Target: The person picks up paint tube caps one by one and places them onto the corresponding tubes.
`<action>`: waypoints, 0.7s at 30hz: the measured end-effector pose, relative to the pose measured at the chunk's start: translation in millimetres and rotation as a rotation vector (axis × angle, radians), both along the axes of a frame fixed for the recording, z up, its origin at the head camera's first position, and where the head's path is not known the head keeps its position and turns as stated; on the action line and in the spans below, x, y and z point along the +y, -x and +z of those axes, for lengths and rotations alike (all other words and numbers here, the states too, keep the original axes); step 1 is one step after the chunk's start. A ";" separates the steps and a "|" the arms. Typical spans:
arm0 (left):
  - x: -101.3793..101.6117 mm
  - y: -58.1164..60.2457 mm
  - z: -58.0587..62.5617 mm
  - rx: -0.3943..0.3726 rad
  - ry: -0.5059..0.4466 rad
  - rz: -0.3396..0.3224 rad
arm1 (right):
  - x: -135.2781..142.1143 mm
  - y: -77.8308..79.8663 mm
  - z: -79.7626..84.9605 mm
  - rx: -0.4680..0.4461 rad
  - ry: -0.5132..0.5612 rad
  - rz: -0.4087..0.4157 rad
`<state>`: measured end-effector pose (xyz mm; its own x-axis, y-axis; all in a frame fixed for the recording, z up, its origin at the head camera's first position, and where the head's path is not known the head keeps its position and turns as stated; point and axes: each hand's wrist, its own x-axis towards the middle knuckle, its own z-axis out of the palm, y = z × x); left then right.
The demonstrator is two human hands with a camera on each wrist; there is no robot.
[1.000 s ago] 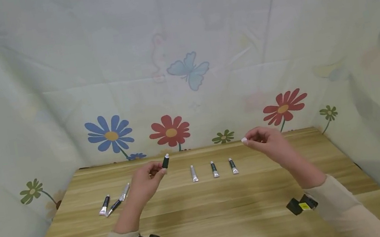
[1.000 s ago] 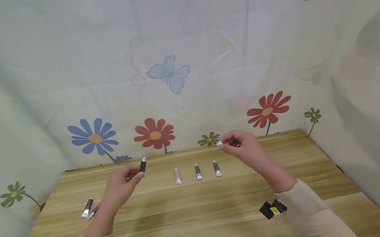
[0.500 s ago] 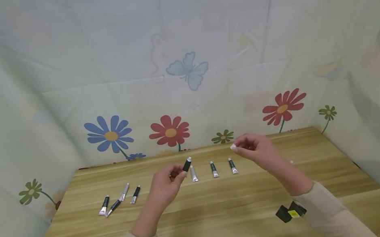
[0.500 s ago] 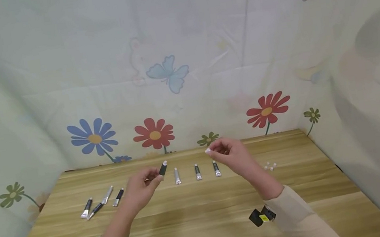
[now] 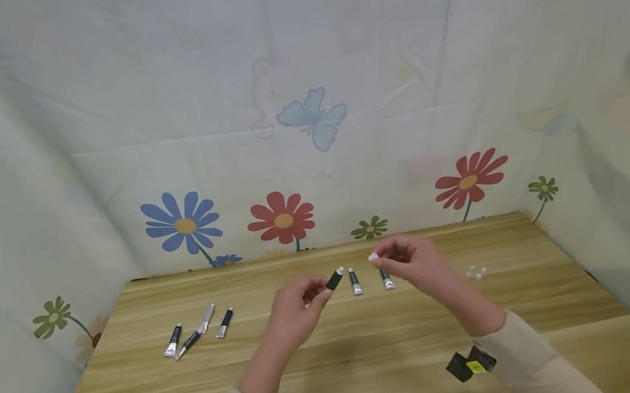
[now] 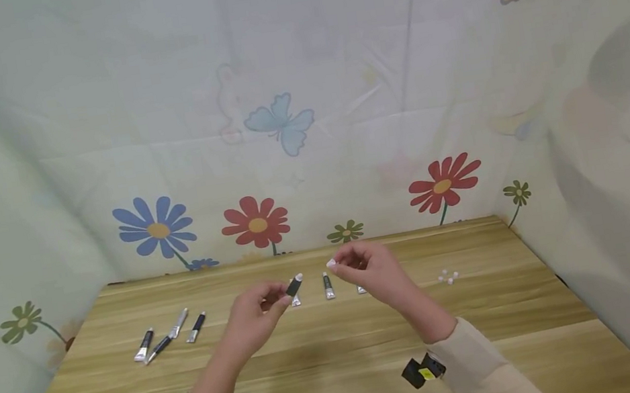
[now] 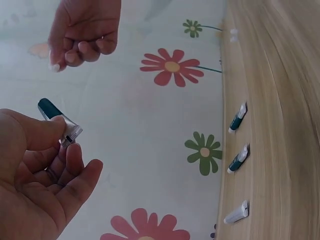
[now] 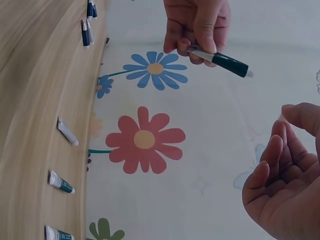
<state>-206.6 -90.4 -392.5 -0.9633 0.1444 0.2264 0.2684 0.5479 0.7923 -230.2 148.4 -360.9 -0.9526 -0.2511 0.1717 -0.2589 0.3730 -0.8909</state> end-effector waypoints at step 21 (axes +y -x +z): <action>12.6 -1.1 -6.3 0.025 0.024 -0.072 | -19.2 -4.9 -19.3 -0.007 0.042 0.063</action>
<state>-205.5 -77.8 -398.8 -0.9442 0.2190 0.2461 0.3276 0.5454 0.7715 -225.4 129.2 -380.2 -0.9364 -0.3032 0.1768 -0.2744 0.3180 -0.9075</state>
